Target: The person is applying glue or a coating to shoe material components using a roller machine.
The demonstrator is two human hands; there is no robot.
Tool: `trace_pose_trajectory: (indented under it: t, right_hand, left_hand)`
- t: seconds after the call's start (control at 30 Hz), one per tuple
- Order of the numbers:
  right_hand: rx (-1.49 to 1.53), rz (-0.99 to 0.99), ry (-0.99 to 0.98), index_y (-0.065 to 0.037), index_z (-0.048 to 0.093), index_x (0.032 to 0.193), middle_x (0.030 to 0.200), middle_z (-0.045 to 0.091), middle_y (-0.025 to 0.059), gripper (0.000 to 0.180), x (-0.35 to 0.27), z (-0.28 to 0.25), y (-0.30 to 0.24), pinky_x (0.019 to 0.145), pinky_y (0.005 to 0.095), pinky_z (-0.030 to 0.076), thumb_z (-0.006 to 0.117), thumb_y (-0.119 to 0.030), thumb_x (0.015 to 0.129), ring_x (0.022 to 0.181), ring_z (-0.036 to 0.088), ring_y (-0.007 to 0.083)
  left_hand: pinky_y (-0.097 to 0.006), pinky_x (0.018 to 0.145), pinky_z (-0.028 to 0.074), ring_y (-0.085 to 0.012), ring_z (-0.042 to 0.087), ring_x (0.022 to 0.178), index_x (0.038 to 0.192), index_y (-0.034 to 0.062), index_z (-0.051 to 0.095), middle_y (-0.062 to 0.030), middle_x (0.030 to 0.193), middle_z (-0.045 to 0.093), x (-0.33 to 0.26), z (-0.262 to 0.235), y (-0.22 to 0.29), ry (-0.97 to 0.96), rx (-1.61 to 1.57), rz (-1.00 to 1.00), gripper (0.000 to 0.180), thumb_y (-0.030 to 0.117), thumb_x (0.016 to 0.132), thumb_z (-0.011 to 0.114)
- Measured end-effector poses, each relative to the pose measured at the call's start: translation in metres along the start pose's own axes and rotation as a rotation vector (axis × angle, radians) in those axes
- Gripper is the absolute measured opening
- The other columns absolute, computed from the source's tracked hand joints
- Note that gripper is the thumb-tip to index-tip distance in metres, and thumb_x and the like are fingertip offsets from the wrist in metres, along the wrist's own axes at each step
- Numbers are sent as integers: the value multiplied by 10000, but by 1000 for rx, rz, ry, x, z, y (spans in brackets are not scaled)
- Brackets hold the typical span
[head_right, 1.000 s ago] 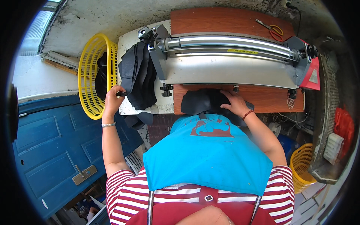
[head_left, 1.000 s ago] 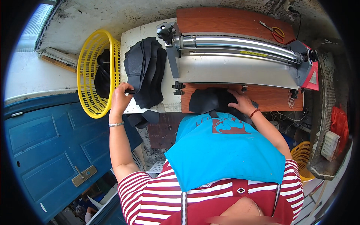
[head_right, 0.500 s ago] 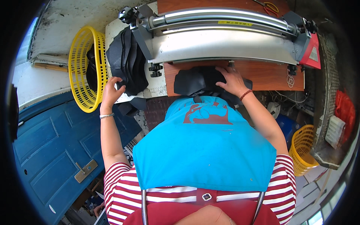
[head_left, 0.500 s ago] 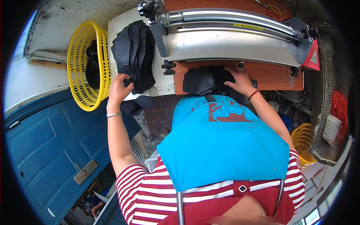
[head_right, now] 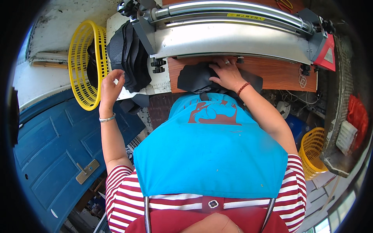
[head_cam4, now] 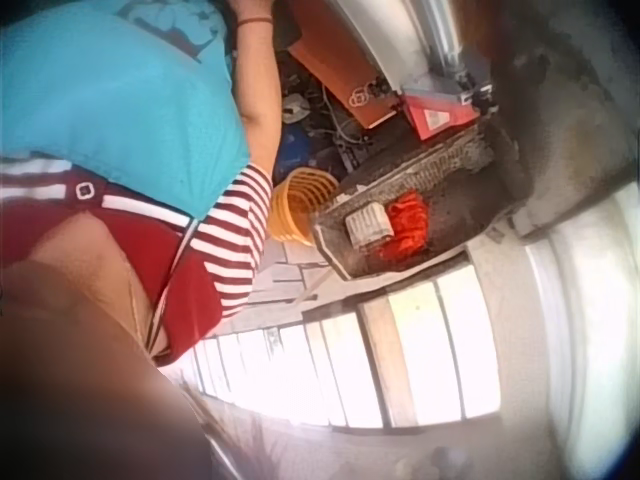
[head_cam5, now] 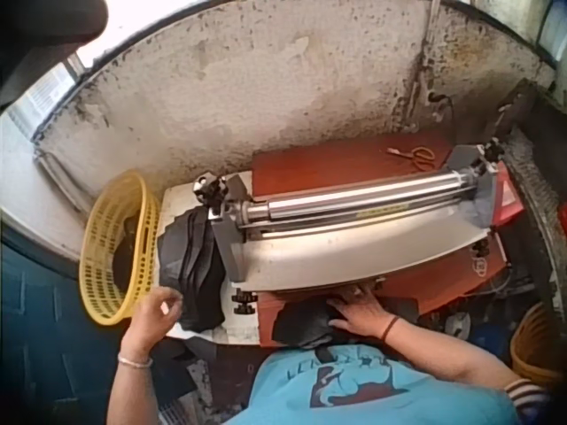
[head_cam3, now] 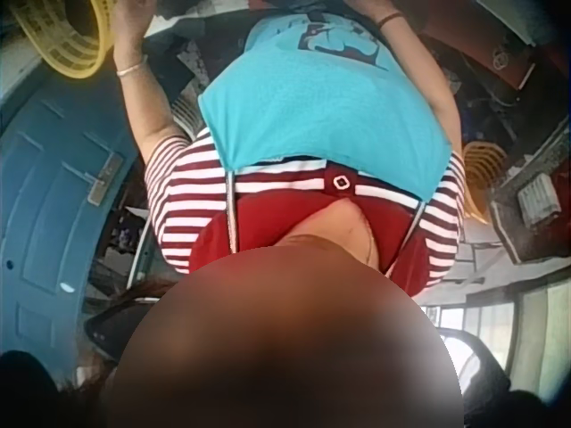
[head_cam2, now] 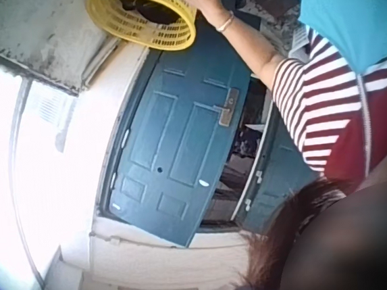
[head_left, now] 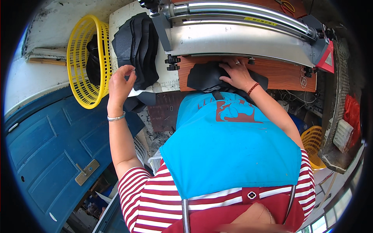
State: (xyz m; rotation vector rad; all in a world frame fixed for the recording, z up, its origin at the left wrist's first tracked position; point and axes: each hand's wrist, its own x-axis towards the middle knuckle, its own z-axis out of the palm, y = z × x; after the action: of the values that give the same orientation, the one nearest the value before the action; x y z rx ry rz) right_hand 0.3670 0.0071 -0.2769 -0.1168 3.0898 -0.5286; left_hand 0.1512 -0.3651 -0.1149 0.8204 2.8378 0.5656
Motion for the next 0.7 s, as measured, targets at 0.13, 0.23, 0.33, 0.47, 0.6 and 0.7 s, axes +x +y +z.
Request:
trace_pose_trajectory:
  t: [0.13, 0.23, 0.33, 0.47, 0.6, 0.7]
  right_hand:
    - [86, -57, -52, -124, 675, 1265, 1289, 583, 109, 535, 10, 8, -7, 1115, 481, 339, 771, -406, 821, 1270, 502, 321]
    - [49, -52, -21, -116, 693, 1227, 1223, 598, 104, 502, 15, 15, -11, 1078, 476, 364, 779, -390, 815, 1222, 521, 310]
    - [40, -36, -41, -119, 708, 1149, 1153, 604, 90, 404, 17, 16, -14, 1037, 476, 383, 783, -328, 812, 1168, 536, 297]
    - [135, -160, 137, -119, 696, 1029, 1062, 616, 69, 247, 15, 9, -12, 984, 470, 423, 763, -237, 823, 1077, 570, 293]
    - [380, -150, 235, -98, 693, 964, 939, 676, 67, 154, 10, -50, -23, 795, 392, 527, 758, -167, 842, 882, 651, 284]
    - [785, 115, 408, -35, 683, 1045, 907, 728, 92, 143, -3, -105, -28, 737, 288, 540, 716, -89, 917, 785, 695, 182]
  left_hand:
    - [-316, 682, 533, -223, 707, 781, 993, 28, 717, -96, 879, 722, 0, -4, 36, 0, -129, 82, 144, 51, 853, 695]
    - [-316, 653, 523, -227, 697, 752, 981, 28, 715, -93, 859, 708, 3, -6, 61, 21, -153, 184, 150, 32, 832, 705]
    - [-311, 653, 514, -208, 673, 732, 979, 5, 702, -95, 834, 682, 9, -10, 89, -10, -167, 252, 137, 12, 842, 694]
    - [-297, 678, 518, -199, 664, 740, 998, -17, 694, -107, 832, 671, 30, -5, 129, -25, -263, 440, 151, -23, 848, 682]
    - [-314, 739, 533, -250, 689, 823, 1036, 6, 697, -121, 894, 688, 67, 14, 165, 39, -402, 587, 187, 1, 850, 675]
    - [-357, 813, 538, -298, 683, 930, 1109, 22, 683, -131, 998, 694, 104, 29, 191, 190, -382, 681, 243, 80, 873, 682]
